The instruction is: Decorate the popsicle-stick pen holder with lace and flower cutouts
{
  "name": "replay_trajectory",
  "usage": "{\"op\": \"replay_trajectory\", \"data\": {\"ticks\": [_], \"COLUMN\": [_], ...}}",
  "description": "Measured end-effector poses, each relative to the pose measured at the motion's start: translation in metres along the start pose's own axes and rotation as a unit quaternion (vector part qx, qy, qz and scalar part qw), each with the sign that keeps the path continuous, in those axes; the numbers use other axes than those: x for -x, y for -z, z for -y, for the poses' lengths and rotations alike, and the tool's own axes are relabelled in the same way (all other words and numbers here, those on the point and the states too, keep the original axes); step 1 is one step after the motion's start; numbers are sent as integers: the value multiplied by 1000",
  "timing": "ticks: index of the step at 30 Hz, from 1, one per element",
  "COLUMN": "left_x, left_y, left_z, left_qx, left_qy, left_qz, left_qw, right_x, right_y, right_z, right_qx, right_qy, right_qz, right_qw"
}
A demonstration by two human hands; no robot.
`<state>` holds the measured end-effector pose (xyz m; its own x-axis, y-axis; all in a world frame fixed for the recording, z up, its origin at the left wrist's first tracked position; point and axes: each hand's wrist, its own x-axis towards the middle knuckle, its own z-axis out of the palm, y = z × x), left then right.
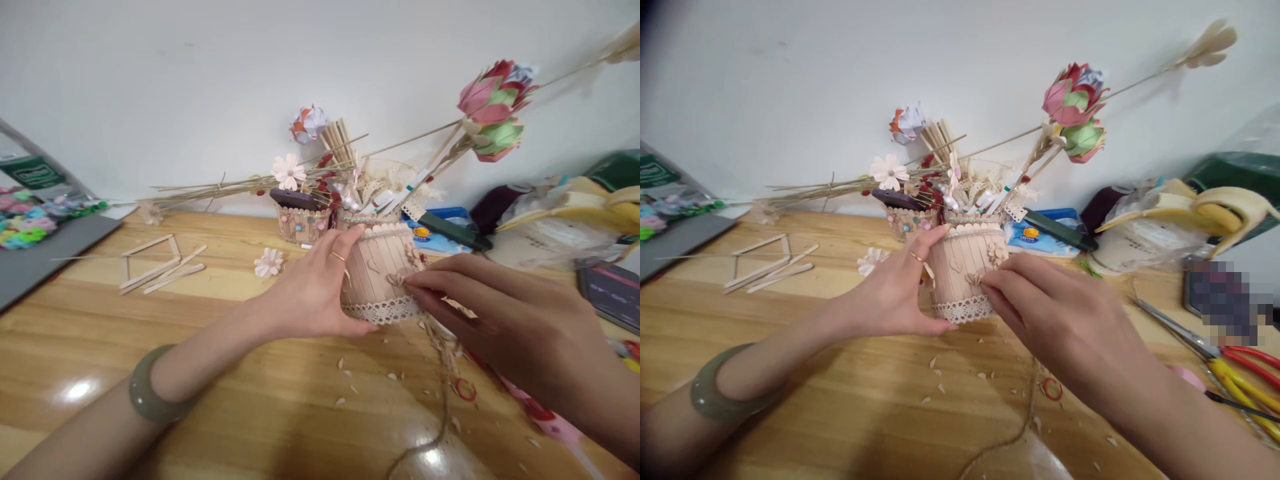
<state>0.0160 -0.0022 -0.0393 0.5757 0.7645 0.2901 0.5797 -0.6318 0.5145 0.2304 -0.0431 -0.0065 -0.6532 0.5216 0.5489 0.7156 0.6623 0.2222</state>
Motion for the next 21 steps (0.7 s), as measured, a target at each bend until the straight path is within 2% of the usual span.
{"op": "replay_trajectory", "data": {"ticks": [16, 21], "left_x": [-1, -1], "left_y": [-2, -2], "left_z": [-2, -1], "left_qx": [-7, -6], "left_qy": [2, 4], "left_qz": [-1, 4], "left_qw": [1000, 1000], "right_x": [-3, -1], "right_y": [0, 4], "right_z": [3, 1], "right_qx": [-5, -71], "right_qy": [-12, -52], "right_qz": [-4, -38], "right_qw": [1000, 995]}}
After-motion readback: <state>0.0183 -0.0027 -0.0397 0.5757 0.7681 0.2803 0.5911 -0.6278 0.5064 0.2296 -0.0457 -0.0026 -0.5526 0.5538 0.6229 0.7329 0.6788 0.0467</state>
